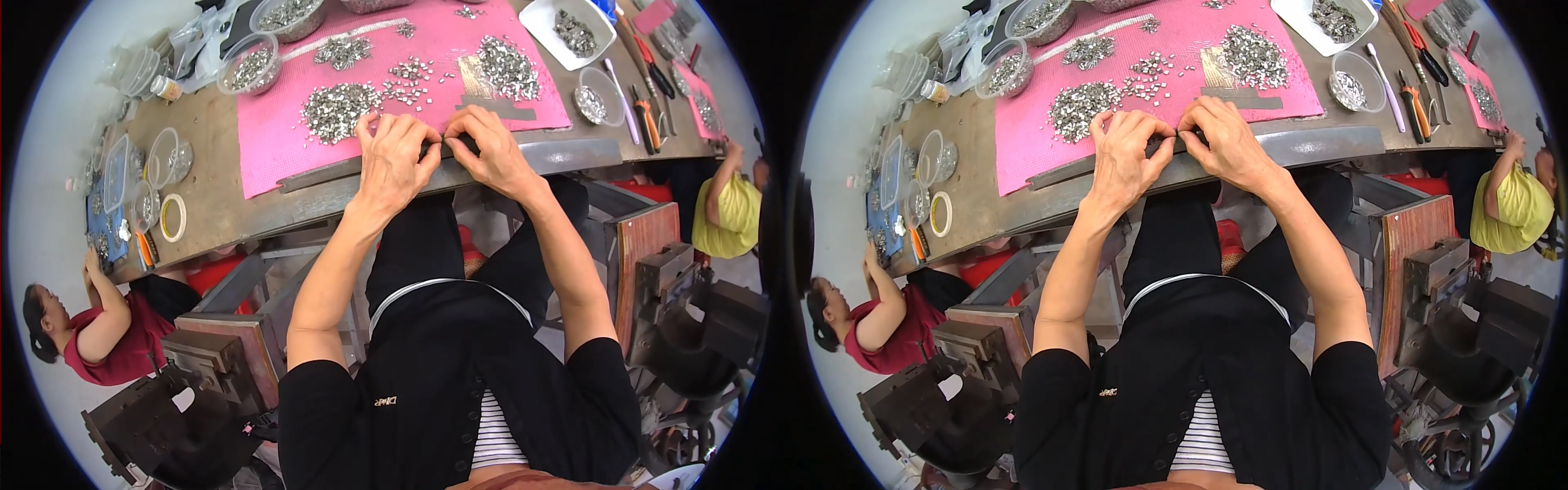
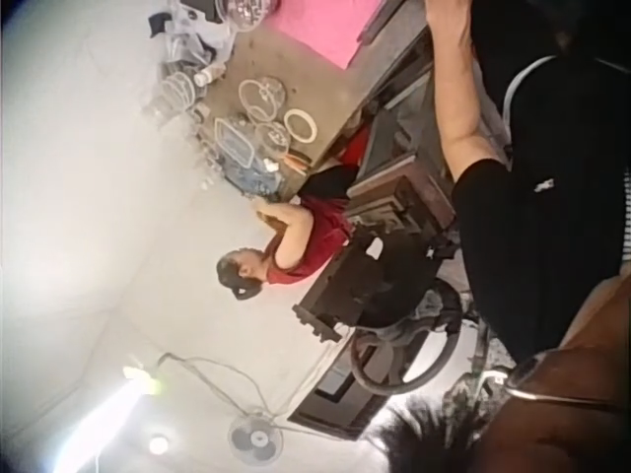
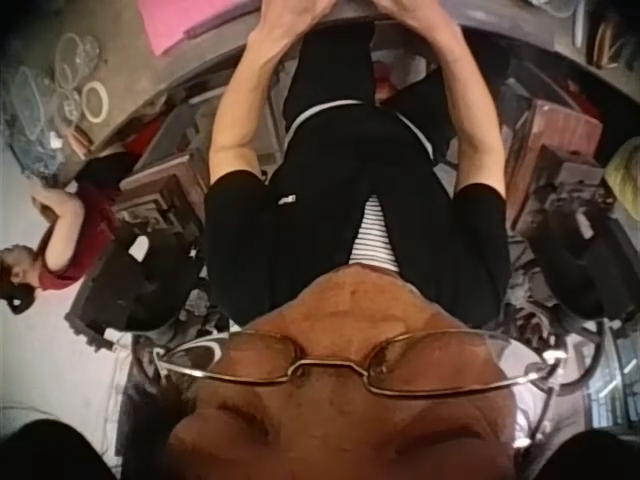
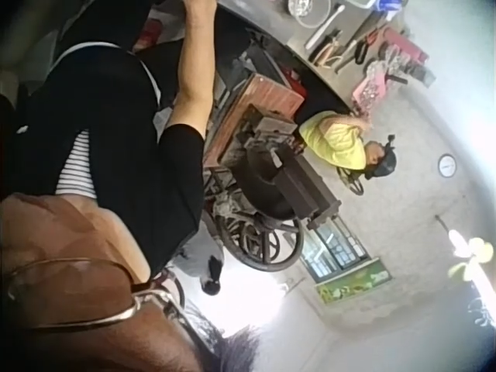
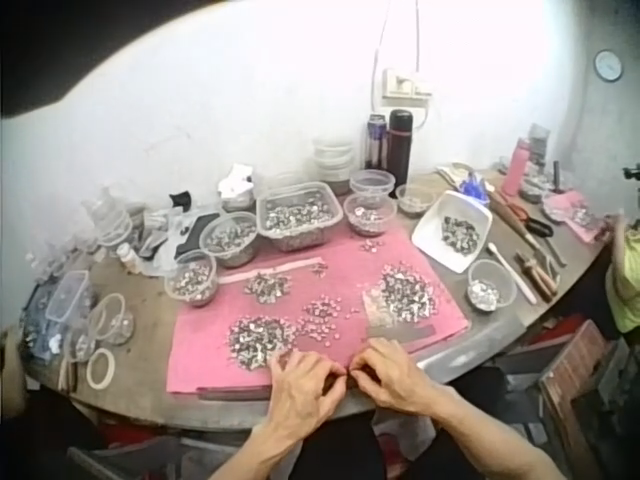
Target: Sorting and placing small metal components into a guide and using a manual press for assembly.
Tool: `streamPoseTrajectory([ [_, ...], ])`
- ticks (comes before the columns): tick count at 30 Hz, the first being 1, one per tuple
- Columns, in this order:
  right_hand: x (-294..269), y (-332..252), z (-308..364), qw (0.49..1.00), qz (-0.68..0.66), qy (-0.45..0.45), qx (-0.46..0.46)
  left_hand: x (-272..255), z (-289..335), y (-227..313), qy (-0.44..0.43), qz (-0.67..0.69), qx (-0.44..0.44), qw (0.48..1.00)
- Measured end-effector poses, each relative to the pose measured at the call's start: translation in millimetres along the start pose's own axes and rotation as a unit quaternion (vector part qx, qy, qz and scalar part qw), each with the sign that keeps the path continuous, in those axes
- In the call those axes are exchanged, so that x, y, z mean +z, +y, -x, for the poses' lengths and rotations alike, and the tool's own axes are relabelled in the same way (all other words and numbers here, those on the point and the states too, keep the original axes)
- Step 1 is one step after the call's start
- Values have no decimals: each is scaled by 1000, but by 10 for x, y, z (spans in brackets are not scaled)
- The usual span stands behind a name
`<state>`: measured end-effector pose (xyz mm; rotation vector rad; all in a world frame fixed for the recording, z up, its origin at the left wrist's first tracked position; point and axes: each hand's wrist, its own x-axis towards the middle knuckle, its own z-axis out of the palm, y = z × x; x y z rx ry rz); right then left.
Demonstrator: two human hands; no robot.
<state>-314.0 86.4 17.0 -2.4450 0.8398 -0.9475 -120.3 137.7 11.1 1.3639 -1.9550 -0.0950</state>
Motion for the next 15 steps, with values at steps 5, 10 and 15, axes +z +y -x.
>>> streamPoseTrajectory([
  [5,-26,29,-1,1000,-6,8,30,36,17,28,26,6,15,1000],
  [10,-28,27,-49,997,-45,46,44,0,40,46,54,34,22,998],
  [15,57,-119,-384,996,17,79,-44,-73,8,111,87,446,-210,866],
])
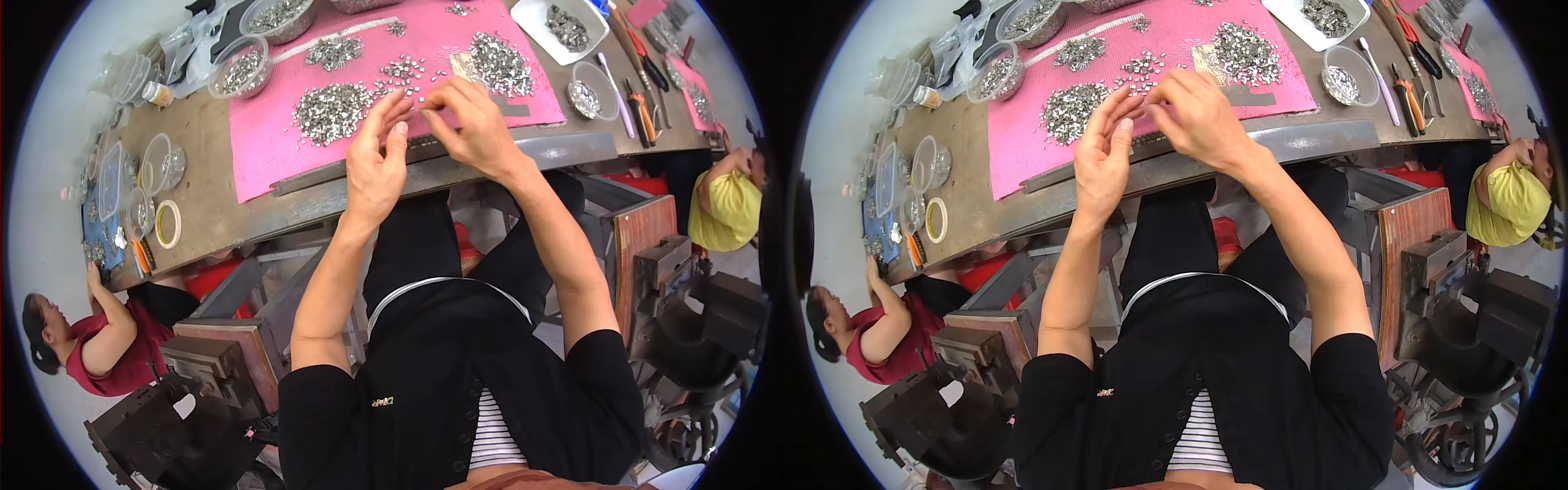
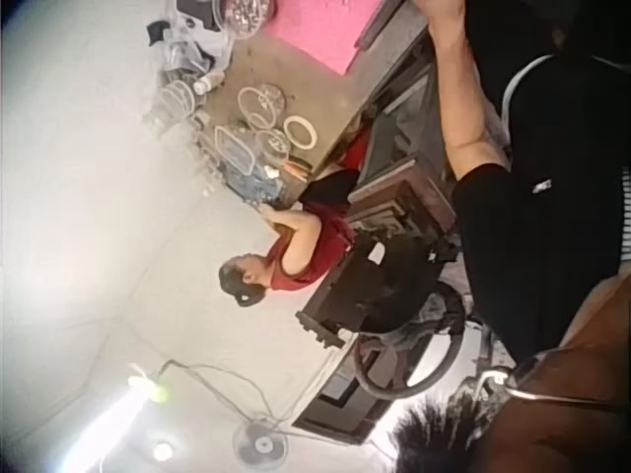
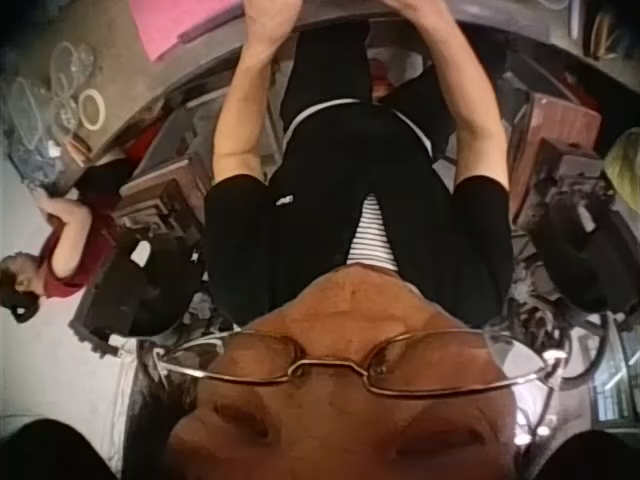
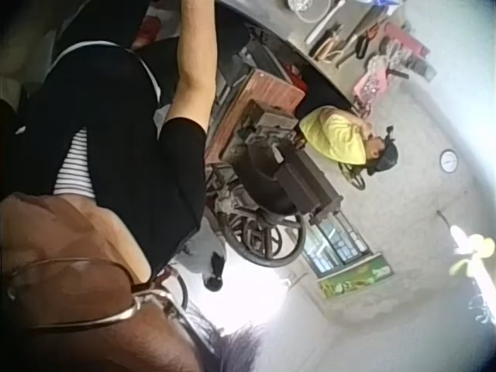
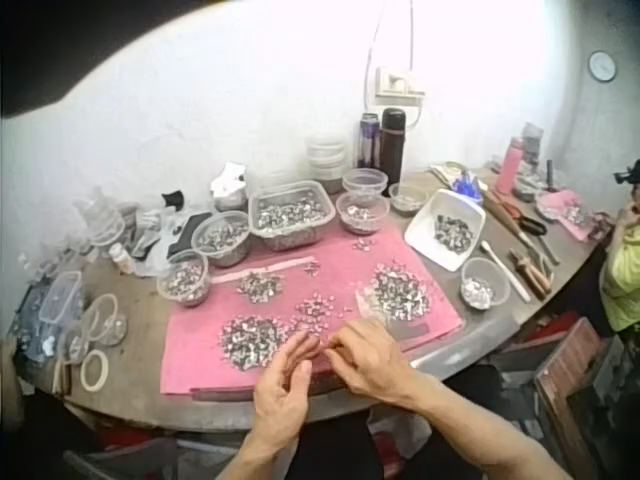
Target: Sorting and placing small metal components into a guide and using a manual press for assembly.
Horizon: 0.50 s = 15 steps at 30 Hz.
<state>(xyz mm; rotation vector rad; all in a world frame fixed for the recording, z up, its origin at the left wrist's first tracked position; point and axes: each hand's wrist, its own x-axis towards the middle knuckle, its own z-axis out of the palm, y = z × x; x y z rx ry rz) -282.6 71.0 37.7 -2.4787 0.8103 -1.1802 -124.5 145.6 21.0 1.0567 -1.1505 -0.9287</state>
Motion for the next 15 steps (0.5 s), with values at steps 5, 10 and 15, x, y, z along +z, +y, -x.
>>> streamPoseTrajectory([
  [5,226,32,-282,996,10,-11,-93,-271,-133,135,10,262,-144,954],
  [10,121,402,-185,999,11,-26,21,-770,-82,79,69,11,-68,995],
  [15,187,410,-80,992,96,-81,21,-828,-117,-68,67,-278,61,956],
])
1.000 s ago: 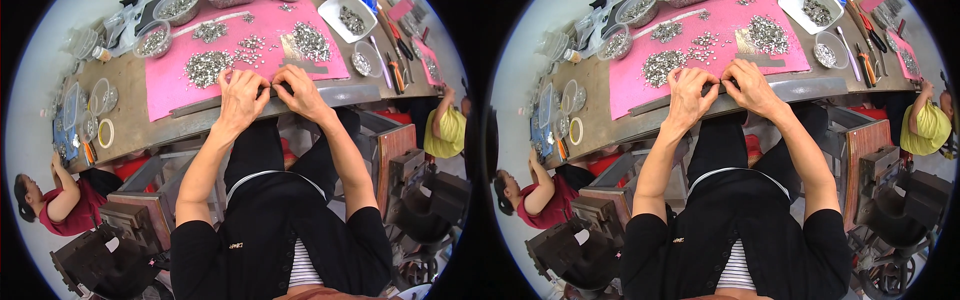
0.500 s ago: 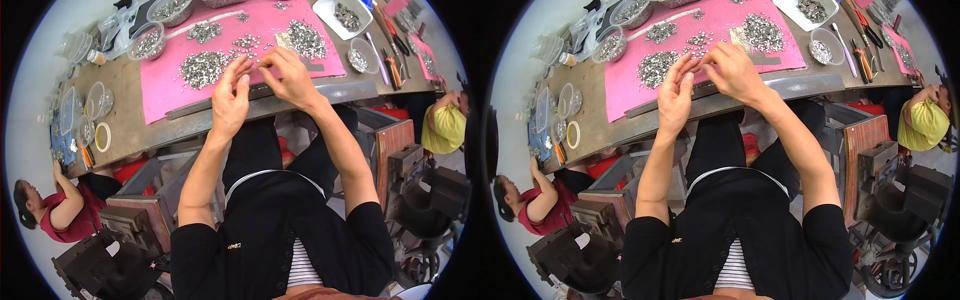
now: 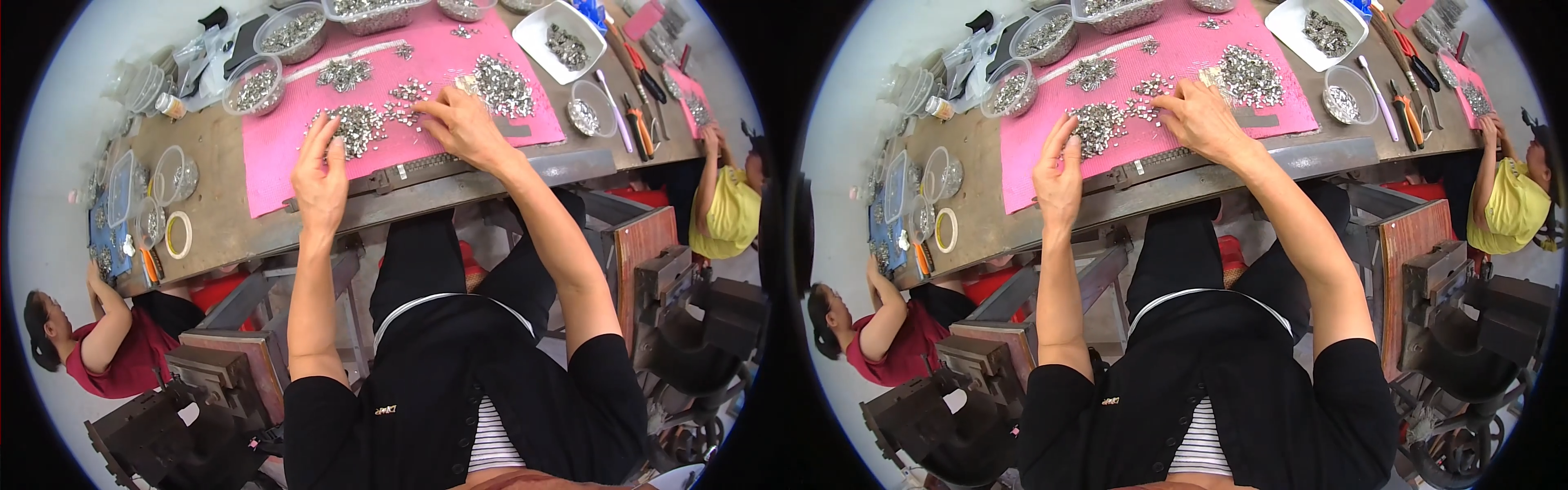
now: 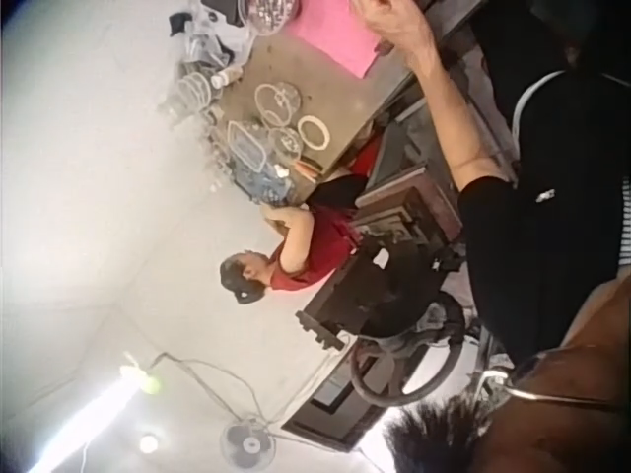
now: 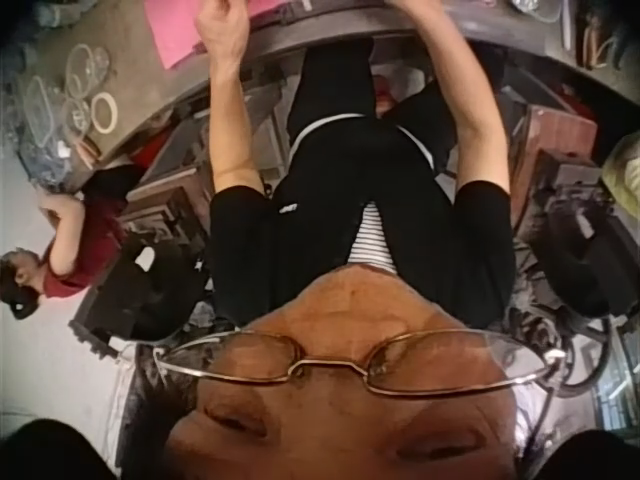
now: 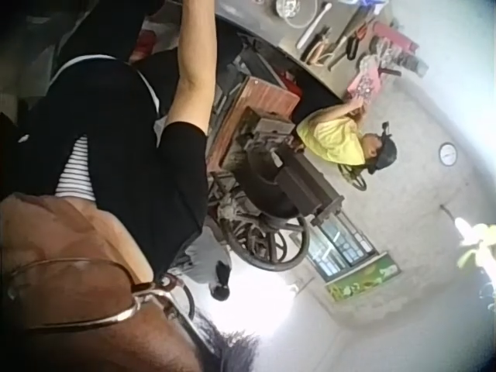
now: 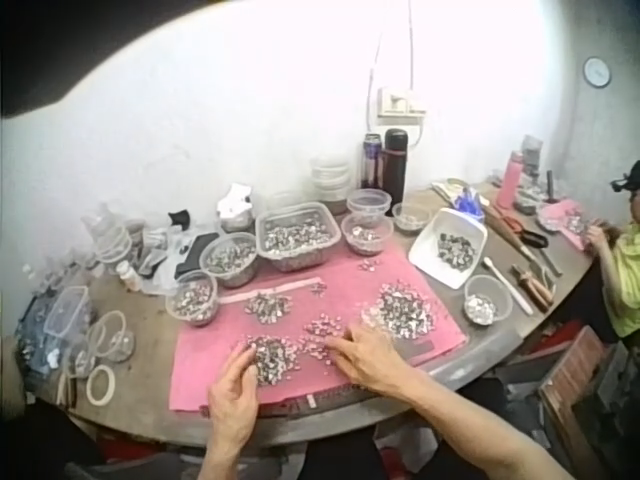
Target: Sorting and placing small metal components into a guide and using a manual press for assembly.
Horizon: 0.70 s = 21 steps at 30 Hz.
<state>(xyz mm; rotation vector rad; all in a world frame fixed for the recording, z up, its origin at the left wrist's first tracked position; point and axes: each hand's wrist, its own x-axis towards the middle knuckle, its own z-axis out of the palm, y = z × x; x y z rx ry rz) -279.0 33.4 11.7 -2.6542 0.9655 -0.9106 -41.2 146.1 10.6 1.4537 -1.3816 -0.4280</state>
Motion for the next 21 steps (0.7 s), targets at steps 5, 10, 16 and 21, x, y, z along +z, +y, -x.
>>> streamPoseTrajectory([
  [5,-17,-35,18,999,33,-29,18,389,-153,154,-129,-260,153,945],
  [10,-32,43,59,1000,5,5,2,457,-273,125,-217,-302,139,918],
  [16,-85,109,32,998,-40,52,0,411,-501,22,-85,-221,189,953],
  [21,-77,139,71,998,-39,40,8,499,-696,90,-98,-281,239,924],
])
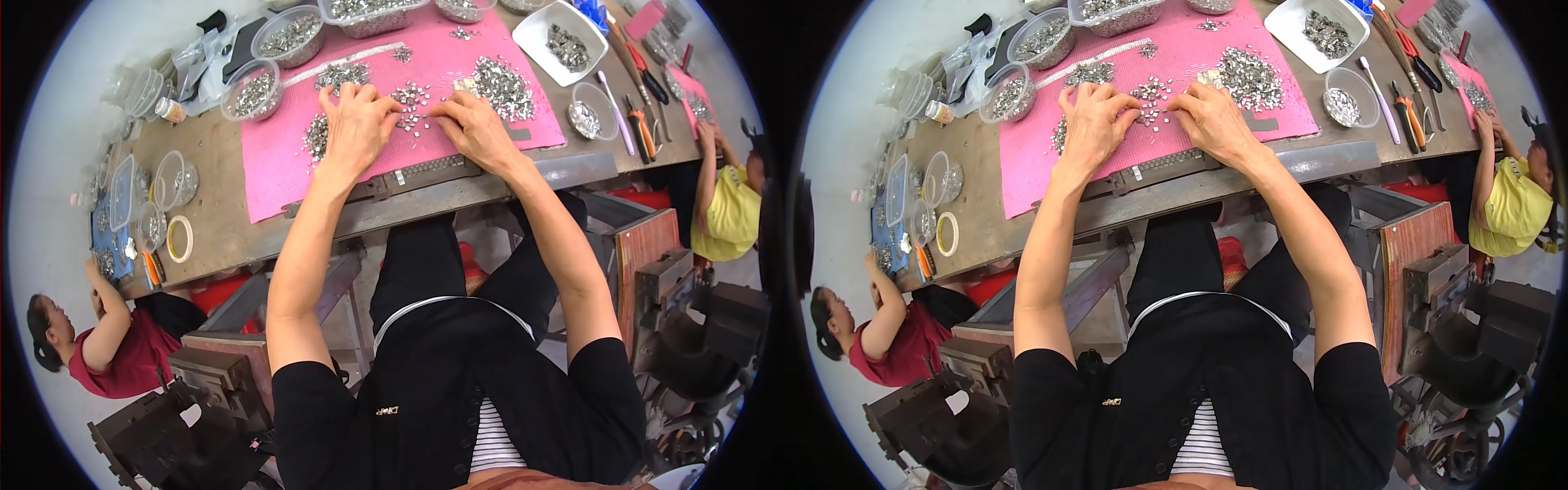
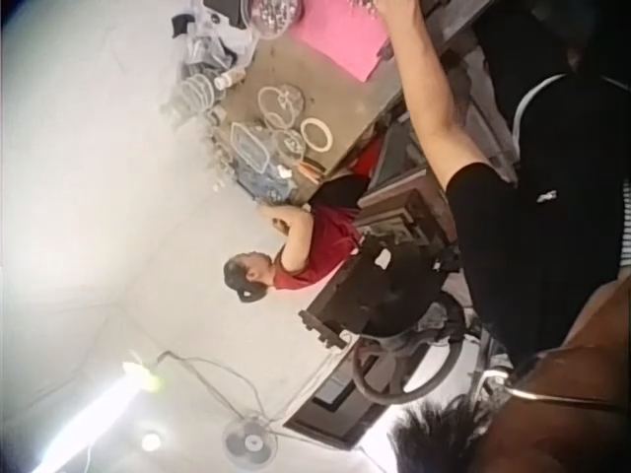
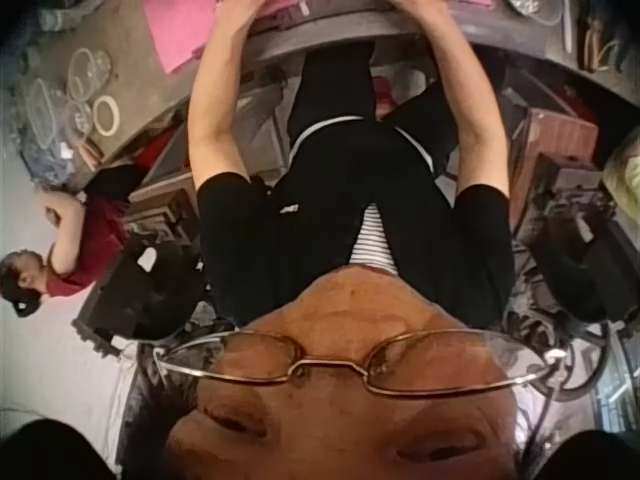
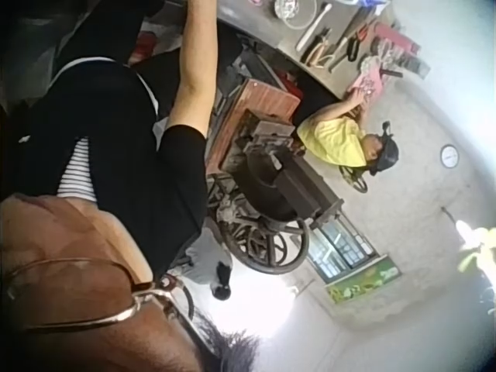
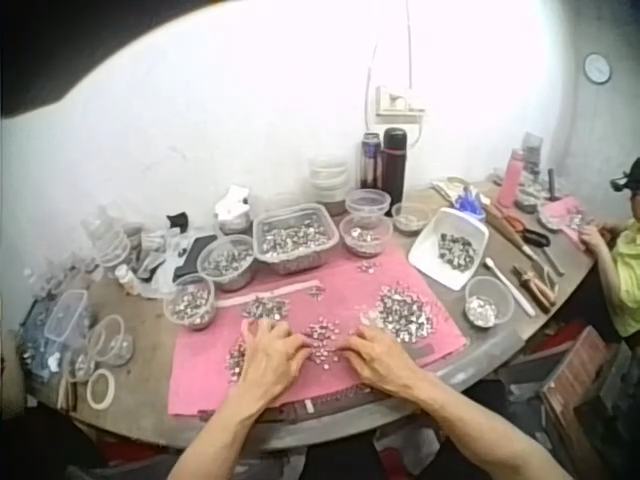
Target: Sorting and placing small metal components into a guide and using a manual press for assembly.
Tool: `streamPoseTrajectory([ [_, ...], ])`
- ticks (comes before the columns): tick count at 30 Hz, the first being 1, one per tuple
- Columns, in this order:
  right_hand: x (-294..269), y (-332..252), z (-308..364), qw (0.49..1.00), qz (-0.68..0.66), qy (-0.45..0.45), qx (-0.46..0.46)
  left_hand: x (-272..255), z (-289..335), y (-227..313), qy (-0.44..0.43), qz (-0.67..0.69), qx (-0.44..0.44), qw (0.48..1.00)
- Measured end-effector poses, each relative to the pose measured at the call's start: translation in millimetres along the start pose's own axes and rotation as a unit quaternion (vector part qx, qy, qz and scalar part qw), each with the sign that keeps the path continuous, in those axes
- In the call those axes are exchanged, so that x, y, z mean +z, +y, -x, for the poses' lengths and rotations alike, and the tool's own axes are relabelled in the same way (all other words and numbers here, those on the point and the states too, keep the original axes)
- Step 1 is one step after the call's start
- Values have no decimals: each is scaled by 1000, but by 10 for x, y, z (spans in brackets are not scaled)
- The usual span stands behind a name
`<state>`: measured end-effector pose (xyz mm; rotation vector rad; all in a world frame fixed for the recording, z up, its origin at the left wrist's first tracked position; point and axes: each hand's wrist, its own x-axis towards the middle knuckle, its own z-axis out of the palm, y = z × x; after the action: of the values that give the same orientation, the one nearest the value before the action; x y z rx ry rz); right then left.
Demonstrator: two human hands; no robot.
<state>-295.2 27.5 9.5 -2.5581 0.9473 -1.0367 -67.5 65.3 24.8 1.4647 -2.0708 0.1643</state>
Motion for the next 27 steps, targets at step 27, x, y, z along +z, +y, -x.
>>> streamPoseTrajectory([
  [27,101,-135,-41,997,1,-72,-12,69,-26,9,-51,0,-15,999],
])
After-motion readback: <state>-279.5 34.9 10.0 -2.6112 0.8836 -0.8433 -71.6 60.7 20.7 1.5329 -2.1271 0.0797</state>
